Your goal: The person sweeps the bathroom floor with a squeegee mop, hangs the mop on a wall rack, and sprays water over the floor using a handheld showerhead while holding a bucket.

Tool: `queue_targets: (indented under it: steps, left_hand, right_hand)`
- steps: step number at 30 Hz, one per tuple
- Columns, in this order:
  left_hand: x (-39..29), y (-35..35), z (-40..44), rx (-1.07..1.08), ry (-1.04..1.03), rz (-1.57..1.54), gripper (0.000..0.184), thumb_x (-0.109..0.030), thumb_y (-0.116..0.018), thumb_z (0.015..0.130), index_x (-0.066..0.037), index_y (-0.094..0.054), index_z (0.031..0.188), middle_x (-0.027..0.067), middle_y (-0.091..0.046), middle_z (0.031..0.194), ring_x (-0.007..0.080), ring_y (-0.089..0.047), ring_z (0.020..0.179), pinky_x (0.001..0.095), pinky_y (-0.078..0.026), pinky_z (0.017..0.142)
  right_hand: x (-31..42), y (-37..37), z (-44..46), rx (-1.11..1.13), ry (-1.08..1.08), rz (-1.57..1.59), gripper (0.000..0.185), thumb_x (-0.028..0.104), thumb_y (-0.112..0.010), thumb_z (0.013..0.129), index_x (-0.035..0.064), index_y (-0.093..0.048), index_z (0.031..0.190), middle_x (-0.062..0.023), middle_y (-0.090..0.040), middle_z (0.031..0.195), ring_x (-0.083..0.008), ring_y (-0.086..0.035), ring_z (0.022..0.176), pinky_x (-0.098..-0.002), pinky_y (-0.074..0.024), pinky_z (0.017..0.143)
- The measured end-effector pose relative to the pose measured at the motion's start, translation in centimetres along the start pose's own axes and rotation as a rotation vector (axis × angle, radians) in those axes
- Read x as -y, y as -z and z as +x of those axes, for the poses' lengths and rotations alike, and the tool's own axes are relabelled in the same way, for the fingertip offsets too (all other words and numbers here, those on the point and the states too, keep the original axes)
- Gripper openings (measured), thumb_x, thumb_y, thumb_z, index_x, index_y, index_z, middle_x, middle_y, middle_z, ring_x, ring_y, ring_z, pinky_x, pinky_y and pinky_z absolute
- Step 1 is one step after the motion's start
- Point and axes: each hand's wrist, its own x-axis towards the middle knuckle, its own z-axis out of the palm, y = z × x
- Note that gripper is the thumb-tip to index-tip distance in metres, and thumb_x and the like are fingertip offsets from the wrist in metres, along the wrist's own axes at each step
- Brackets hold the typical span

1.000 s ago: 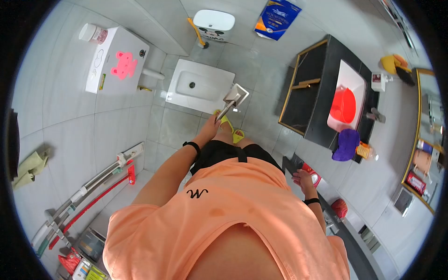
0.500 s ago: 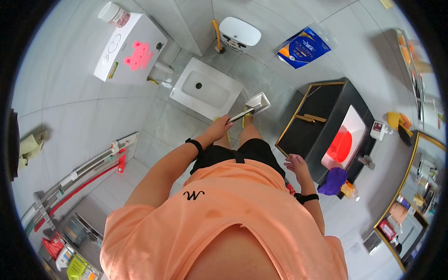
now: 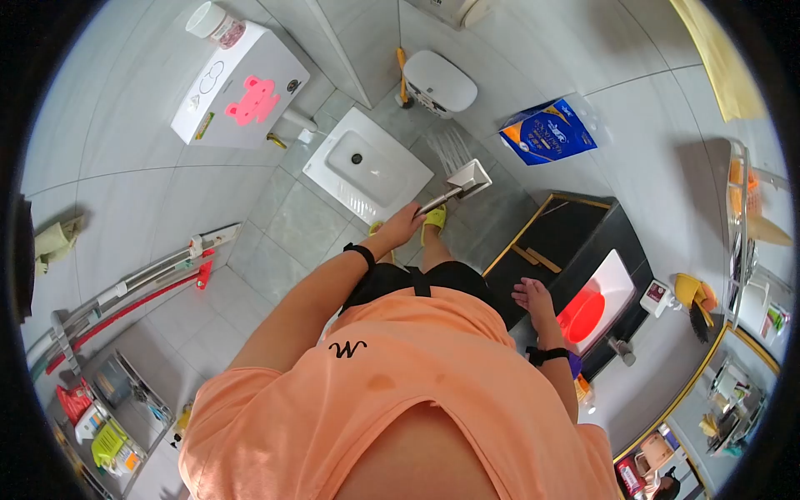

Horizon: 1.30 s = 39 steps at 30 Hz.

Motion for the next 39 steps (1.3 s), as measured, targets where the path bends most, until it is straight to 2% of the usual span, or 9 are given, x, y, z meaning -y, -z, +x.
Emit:
queue_targets:
  steps: [2,5,7,11,13,18,32,34,39]
  left_hand:
    - [-0.1,-0.2,1.0,-0.027,0.005,-0.01,0.033,-0.029,-0.054,0.093,-0.002,-0.048,0.11,0.0252,-0.06,0.101,0.0442,-0.057,0.097,0.0493,-0.045,0.082]
    - [0.0,-0.1,2.9,-0.078,0.013,-0.086,0.028,-0.025,-0.055,0.093,0.001,-0.049,0.102,0.0268,-0.059,0.091,0.0442,-0.057,0.089,0.0463,-0.045,0.076]
    - [0.4,-0.1,3.2,-0.093,0.001,0.0,0.027,-0.025,-0.055,0.093,0.0,-0.048,0.101,0.0262,-0.059,0.092,0.044,-0.056,0.089,0.046,-0.045,0.077]
    - [1.2,0.2,3.8,-0.064,0.032,-0.063,0.027,-0.025,-0.055,0.093,0.0,-0.048,0.101,0.0259,-0.059,0.093,0.0436,-0.056,0.091,0.0461,-0.044,0.078]
    - [1.8,0.4,3.8,-0.051,0.039,-0.004,0.028,-0.026,-0.056,0.093,0.0,-0.048,0.101,0.0259,-0.059,0.095,0.0434,-0.056,0.093,0.0462,-0.044,0.079]
    - [3.2,1.3,4.0,-0.066,0.057,0.062,0.029,-0.026,-0.056,0.092,0.0,-0.049,0.103,0.0255,-0.06,0.097,0.043,-0.057,0.095,0.046,-0.045,0.082]
    - [7.2,4.4,4.1,-0.096,0.116,0.105,0.029,-0.026,-0.056,0.092,-0.001,-0.049,0.105,0.0264,-0.059,0.1,0.0442,-0.056,0.097,0.0478,-0.046,0.084]
    - [7.5,4.8,4.3,-0.11,0.096,0.127,0.028,-0.026,-0.057,0.092,0.0,-0.049,0.099,0.0256,-0.06,0.097,0.044,-0.057,0.094,0.0462,-0.046,0.08]
    - [8.2,6.2,4.9,-0.124,0.087,0.118,0.029,-0.027,-0.056,0.092,-0.001,-0.049,0.101,0.0252,-0.06,0.098,0.0436,-0.057,0.095,0.0467,-0.046,0.082]
  right_hand:
    - [0.4,0.5,0.1,0.004,-0.012,-0.02,0.038,0.033,-0.044,0.1,0.0028,-0.05,0.123,-0.0109,-0.062,0.107,-0.0207,-0.064,0.092,-0.0321,-0.0512,0.083]
    - [1.3,1.3,0.8,-0.002,-0.023,-0.027,0.038,0.033,-0.044,0.1,0.003,-0.05,0.123,-0.0112,-0.062,0.108,-0.0211,-0.064,0.093,-0.0326,-0.0512,0.083]
    - [1.2,2.0,1.0,0.015,-0.029,-0.027,0.038,0.033,-0.044,0.1,0.0034,-0.05,0.123,-0.0114,-0.061,0.109,-0.0216,-0.063,0.094,-0.0335,-0.0511,0.083]
    - [1.1,3.2,1.2,-0.01,-0.056,-0.007,0.038,0.033,-0.044,0.1,0.0035,-0.05,0.123,-0.0115,-0.061,0.11,-0.022,-0.063,0.094,-0.034,-0.0511,0.083]
    - [0.8,3.6,1.2,-0.051,-0.06,-0.009,0.035,0.031,-0.044,0.1,0.0042,-0.052,0.122,-0.0106,-0.063,0.107,-0.0194,-0.065,0.089,-0.0305,-0.0519,0.077]
    - [0.0,4.3,0.9,-0.064,-0.104,0.006,0.035,0.029,-0.042,0.101,0.0035,-0.05,0.123,-0.0112,-0.062,0.109,-0.0203,-0.064,0.091,-0.0314,-0.0518,0.078]
    - [0.0,3.8,-0.4,-0.1,-0.13,-0.02,0.035,0.025,-0.041,0.1,0.0017,-0.05,0.124,-0.0117,-0.064,0.108,-0.0199,-0.065,0.088,-0.0298,-0.0515,0.076]
    - [0.2,3.5,-0.6,-0.083,-0.134,-0.048,0.037,0.028,-0.041,0.101,0.0016,-0.048,0.126,-0.0121,-0.062,0.11,-0.0214,-0.064,0.092,-0.0324,-0.052,0.08]
    - [1.2,2.5,-1.1,-0.1,-0.16,-0.069,0.036,0.027,-0.042,0.101,0.0019,-0.048,0.126,-0.0119,-0.062,0.11,-0.0213,-0.064,0.092,-0.0323,-0.052,0.08]
